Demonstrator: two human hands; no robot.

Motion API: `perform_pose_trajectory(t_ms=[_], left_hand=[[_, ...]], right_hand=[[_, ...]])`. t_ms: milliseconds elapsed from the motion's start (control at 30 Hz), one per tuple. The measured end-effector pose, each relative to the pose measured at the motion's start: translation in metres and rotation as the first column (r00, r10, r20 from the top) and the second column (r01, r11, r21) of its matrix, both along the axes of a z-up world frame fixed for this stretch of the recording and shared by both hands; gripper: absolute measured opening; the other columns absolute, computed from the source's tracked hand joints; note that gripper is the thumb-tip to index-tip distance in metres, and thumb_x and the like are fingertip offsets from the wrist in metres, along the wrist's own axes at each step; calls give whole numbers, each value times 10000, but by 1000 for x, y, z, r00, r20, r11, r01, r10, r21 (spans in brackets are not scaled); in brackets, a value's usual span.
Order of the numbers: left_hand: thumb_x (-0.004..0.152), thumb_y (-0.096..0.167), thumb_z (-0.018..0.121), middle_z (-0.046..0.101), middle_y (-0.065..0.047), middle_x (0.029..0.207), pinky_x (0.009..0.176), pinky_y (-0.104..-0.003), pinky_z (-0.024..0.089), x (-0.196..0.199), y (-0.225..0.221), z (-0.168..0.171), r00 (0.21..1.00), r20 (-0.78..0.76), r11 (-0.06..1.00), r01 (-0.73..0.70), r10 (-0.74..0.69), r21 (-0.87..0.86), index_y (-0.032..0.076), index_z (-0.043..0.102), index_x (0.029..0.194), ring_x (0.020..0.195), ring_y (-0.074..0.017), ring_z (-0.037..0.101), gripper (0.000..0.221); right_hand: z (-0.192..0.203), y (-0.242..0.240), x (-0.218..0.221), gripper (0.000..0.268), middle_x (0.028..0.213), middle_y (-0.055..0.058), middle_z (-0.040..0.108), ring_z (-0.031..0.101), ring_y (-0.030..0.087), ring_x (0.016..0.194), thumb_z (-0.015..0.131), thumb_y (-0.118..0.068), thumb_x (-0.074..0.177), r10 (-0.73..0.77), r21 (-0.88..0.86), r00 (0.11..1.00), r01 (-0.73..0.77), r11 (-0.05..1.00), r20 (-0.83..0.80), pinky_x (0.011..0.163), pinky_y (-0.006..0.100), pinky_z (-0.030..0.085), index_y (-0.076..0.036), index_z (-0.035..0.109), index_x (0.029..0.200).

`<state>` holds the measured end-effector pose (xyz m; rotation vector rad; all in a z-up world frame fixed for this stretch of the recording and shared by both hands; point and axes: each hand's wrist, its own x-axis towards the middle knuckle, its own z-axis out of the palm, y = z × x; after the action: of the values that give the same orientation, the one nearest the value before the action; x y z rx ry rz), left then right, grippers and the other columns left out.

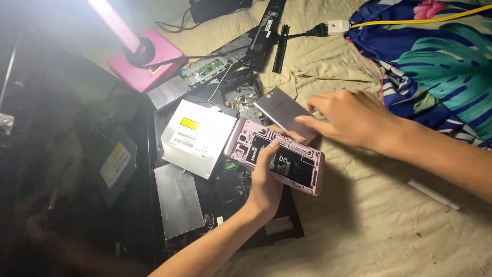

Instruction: Reassembling a smartphone by placing internal components into the frame and snapping on the back cover.

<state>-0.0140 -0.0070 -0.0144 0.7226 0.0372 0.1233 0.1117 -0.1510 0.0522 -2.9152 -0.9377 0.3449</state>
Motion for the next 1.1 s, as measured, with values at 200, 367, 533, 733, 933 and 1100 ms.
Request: perform_pose_trajectory(t_ms=[200, 367, 533, 733, 933, 1100], left_hand=[[976, 238, 559, 652, -98, 965, 896, -360, 532, 0, 3, 3, 999, -23, 995, -39, 37, -94, 78, 512, 1140, 903, -187, 638, 234], [942, 279, 508, 599, -52, 957, 914, -322, 479, 1, 8, 6, 998, -19, 995, -55, 54, -88, 65, 558, 1005, 897, -173, 599, 228], [902, 219, 589, 579, -161, 972, 778, -332, 556, 5, 0, -20, 999, -46, 904, -38, 21, -425, 84, 391, 1189, 796, -233, 624, 373], [860, 193, 568, 603, -253, 869, 659, -368, 521, 13, -21, -33, 989, -99, 799, -145, 107, -583, 13, 446, 1245, 693, -294, 594, 443], [896, 252, 539, 556, -249, 860, 580, -369, 512, 11, -14, -25, 979, -184, 798, -177, 85, -576, 12, 404, 1160, 629, -289, 565, 382], [915, 390, 521, 568, -251, 1382, 1039, -253, 482, 5, 2, -27, 934, -105, 415, 50, -342, -908, 0, 564, 1464, 1198, -250, 617, 675]], right_hand=[[12, 49, -3, 787, 1158, 144, 683, 700, 354, 888, 591, -684, 876, -166, -40, 967, 161, 986, -196, 701, 480, 580, -177, 444, 1460], [-8, 53, 1, 820, 1237, 109, 667, 664, 390, 1116, 668, -641, 767, -104, 13, 983, 108, 994, -150, 898, 571, 536, -292, 469, 1482], [-38, 31, 11, 827, 1419, -18, 631, 606, 251, 1262, 773, -553, 695, -60, 140, 988, 80, 987, -140, 1029, 498, 497, -277, 551, 1442], [-54, 11, 12, 900, 1159, -87, 758, 744, 136, 908, 895, -354, 541, -82, 325, 996, 92, 941, -44, 737, 336, 572, -334, 645, 1405], [-23, 6, 10, 903, 1010, -20, 744, 649, 192, 708, 840, -340, 590, -202, 383, 967, 248, 890, -156, 795, 289, 460, -358, 646, 1472], [-14, 17, -39, 794, 1138, -74, 719, 690, 91, 880, 821, -492, 606, 35, 454, 997, -64, 888, 73, 753, 230, 516, -344, 688, 1375]])
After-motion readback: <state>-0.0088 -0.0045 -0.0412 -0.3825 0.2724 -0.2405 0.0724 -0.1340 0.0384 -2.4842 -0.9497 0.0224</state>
